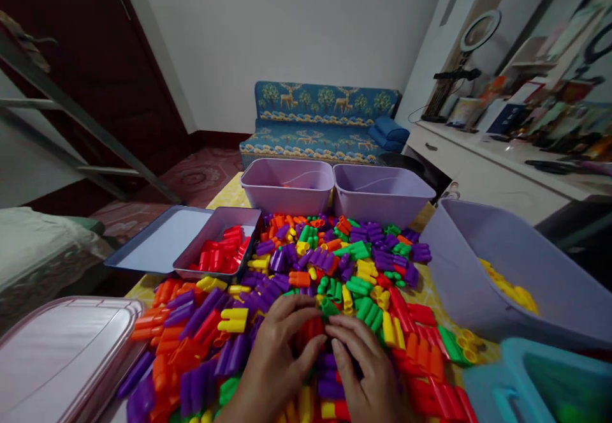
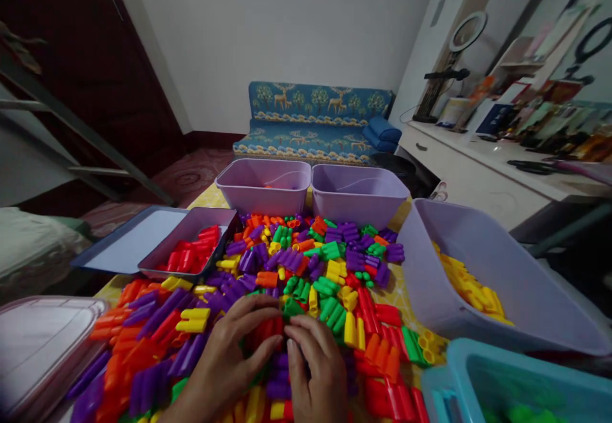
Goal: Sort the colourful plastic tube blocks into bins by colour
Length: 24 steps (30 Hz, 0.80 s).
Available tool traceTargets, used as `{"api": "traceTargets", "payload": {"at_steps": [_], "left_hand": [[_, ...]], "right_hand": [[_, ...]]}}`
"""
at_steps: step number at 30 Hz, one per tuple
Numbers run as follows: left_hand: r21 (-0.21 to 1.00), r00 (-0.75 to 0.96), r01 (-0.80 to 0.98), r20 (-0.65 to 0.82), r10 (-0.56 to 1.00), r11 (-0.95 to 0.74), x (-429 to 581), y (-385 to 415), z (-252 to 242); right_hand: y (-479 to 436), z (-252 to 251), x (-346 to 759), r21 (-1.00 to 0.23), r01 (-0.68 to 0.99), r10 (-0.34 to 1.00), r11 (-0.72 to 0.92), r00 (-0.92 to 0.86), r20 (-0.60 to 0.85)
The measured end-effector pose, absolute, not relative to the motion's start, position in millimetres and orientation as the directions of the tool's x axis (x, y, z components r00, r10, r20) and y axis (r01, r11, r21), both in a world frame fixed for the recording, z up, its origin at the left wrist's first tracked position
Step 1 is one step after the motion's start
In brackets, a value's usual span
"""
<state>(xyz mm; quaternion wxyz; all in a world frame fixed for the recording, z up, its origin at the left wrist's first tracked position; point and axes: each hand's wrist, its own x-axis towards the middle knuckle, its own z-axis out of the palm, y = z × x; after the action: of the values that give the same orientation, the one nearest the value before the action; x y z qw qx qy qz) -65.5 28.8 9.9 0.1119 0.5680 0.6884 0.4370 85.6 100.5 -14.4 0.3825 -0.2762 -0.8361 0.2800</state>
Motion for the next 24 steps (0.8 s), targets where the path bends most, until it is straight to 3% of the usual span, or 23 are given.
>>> {"api": "traceTargets", "payload": {"at_steps": [6, 24], "left_hand": [[0.760, -0.352, 0.649, 0.339, 0.872, -0.034, -66, 32, 14], [0.697, -0.317, 0.706, 0.471, 0.823, -0.127, -69, 44, 8]], "right_hand": [[102, -1, 83, -0.732, 0.279, 0.734, 0.622, -0.532, 0.421], [113, -9, 78, -0.833, 0.014, 0.749, 0.554, -0.446, 0.490]]}}
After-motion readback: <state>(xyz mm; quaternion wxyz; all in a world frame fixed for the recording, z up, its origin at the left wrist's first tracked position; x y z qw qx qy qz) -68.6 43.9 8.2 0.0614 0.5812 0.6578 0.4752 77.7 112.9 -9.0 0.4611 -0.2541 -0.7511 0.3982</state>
